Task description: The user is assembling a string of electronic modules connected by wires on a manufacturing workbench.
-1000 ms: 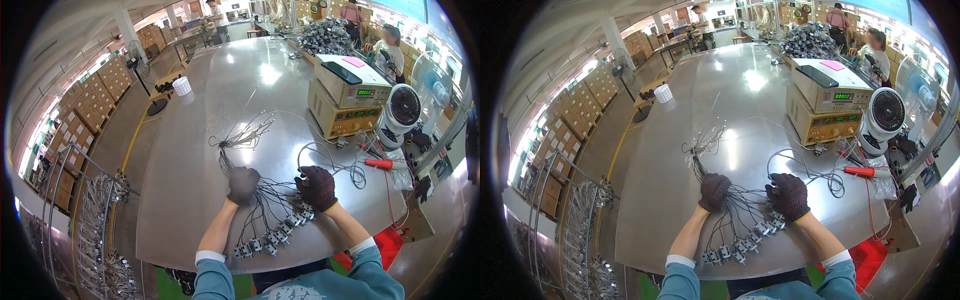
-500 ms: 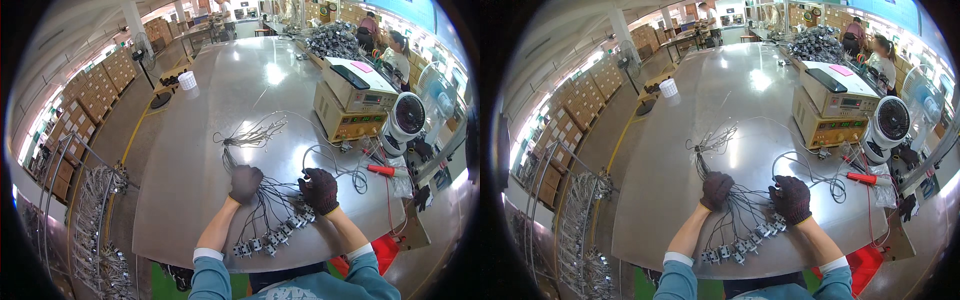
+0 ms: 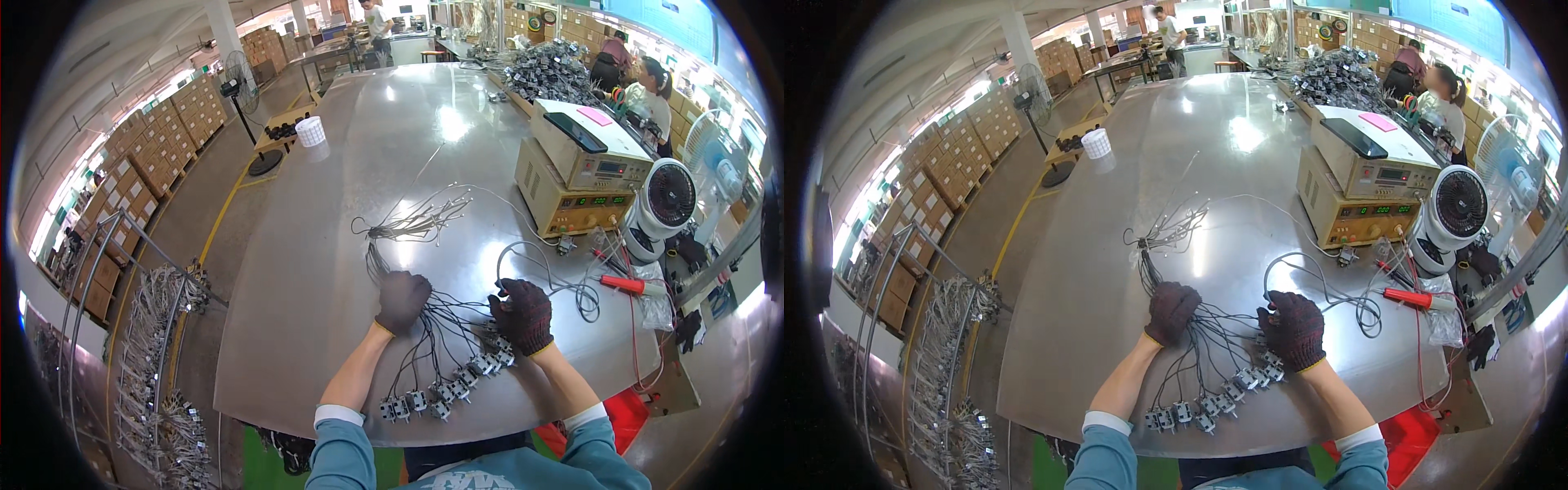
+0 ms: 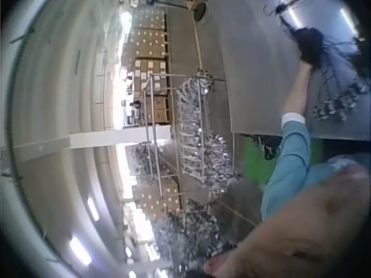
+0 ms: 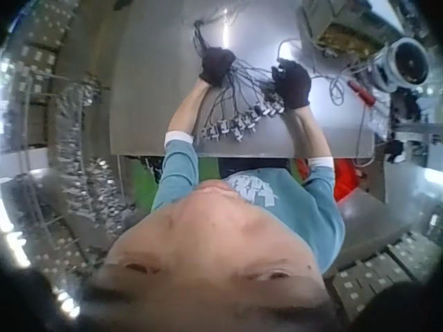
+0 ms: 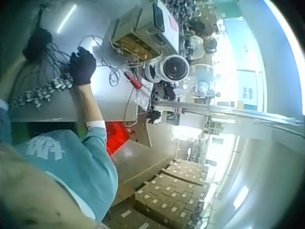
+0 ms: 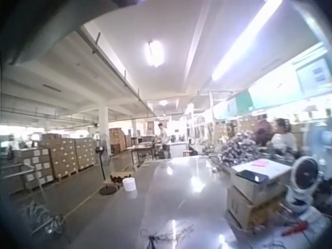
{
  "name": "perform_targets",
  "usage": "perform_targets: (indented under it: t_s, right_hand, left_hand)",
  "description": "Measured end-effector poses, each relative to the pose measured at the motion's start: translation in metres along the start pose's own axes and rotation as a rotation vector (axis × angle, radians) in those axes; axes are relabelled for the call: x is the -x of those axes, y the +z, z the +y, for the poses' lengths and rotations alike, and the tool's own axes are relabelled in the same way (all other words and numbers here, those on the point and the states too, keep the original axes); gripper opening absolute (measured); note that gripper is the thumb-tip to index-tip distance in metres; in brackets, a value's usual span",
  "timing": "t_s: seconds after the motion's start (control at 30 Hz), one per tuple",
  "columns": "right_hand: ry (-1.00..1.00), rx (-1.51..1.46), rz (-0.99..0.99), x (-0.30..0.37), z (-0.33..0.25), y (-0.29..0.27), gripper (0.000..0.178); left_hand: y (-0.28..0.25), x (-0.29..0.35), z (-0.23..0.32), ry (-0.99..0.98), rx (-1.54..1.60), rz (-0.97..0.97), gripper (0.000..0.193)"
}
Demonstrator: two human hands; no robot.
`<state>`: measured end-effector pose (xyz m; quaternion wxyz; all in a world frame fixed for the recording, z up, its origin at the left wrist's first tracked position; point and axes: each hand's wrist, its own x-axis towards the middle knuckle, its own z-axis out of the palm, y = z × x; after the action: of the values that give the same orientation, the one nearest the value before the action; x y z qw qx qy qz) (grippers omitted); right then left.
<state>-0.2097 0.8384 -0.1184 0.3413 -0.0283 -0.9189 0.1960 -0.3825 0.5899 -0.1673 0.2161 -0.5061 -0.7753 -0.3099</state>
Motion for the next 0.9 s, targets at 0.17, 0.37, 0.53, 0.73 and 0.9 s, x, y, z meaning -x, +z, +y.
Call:
perform_targets:
  t_s: [0.17,0.37,0.53,0.73,0.9]
  right_hand:
    - [-0.001,0.008,0.013,0.000,-0.001,0.001,0.032]
    - [-0.023,0.019,-0.005,-0.003,-0.008,-0.003,0.032]
    - [0.011,0.014,0.023,0.000,-0.007,-0.004,0.032]
    - [0.013,0.020,0.008,0.000,-0.008,-0.003,0.032]
    - [0.026,-0.017,-0.028,0.001,-0.009,-0.001,0.031]
  left_hand:
    - [-0.001,-0.005,0.004,0.164,-0.087,0.181,0.013]
    - [-0.006,0.005,-0.001,0.162,-0.111,0.060,0.027]
    - [-0.033,-0.025,0.027,-0.100,0.168,0.047,0.022]
    - [-0.036,-0.044,0.079,-0.005,0.386,-0.181,0.036]
    - [-0.024,-0.039,0.090,0.018,0.137,-0.403,0.041]
